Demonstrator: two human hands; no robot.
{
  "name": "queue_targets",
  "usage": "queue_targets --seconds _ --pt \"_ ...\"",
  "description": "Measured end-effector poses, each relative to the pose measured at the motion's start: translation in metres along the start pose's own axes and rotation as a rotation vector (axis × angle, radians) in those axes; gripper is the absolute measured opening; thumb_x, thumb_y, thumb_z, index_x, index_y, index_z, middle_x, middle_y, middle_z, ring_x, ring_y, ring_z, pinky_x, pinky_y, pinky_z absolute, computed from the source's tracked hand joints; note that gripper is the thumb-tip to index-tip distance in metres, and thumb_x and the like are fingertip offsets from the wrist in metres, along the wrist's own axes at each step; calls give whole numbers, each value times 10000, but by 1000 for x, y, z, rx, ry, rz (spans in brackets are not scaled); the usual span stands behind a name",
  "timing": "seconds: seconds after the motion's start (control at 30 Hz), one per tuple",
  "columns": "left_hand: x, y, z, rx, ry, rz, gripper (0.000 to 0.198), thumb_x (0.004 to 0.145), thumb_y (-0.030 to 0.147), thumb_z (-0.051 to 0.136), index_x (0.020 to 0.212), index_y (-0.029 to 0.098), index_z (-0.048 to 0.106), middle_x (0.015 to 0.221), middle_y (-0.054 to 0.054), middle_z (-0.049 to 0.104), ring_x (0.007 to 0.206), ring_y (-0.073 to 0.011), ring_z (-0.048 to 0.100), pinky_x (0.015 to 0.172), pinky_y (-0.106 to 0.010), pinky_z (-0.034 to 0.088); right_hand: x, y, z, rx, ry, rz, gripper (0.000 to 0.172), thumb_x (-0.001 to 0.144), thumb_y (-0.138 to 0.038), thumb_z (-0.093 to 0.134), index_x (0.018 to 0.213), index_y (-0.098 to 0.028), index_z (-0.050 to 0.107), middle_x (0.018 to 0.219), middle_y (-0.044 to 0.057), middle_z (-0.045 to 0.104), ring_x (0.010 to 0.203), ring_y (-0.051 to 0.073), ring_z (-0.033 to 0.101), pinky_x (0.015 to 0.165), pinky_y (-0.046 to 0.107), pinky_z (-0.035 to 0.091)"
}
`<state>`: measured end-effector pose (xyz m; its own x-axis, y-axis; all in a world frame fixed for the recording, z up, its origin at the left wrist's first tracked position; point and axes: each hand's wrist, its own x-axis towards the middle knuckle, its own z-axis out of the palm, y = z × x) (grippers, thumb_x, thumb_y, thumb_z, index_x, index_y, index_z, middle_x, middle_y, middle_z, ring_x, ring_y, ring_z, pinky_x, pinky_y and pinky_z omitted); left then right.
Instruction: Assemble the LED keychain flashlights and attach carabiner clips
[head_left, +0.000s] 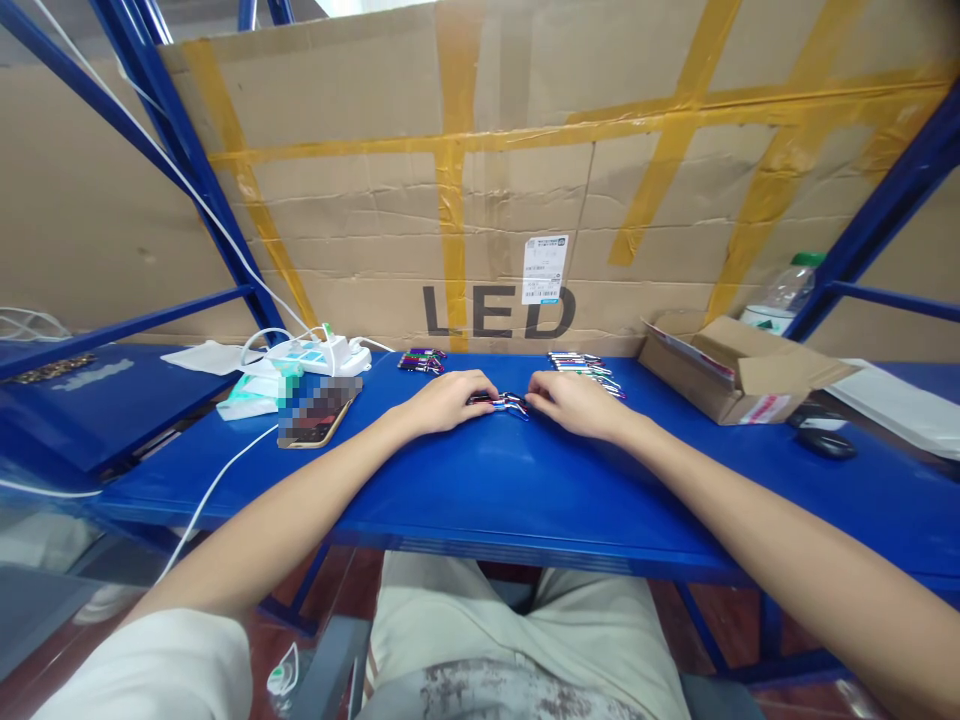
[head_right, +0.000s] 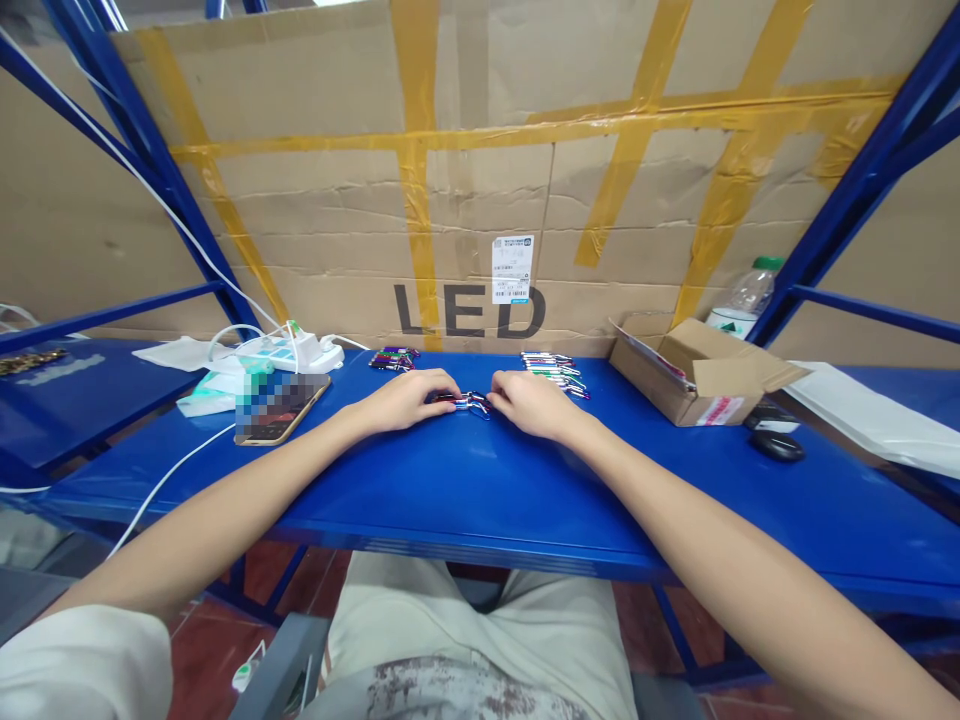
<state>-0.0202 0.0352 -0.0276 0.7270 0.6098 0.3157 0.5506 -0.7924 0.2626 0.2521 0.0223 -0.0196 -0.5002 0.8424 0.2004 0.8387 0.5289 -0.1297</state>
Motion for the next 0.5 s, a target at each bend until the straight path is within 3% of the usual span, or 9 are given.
queue_targets --seconds 0.5 --pt "-3 -22 -18 166 -78 -44 144 1035 280 700 1143 202 755 1211 -84 780 1135 -263 706 1018 -364 508 0 1 -5 -3 8 11 180 1106 -316 572 1011 -219 690 1050 82 822 903 232 738 740 303 411"
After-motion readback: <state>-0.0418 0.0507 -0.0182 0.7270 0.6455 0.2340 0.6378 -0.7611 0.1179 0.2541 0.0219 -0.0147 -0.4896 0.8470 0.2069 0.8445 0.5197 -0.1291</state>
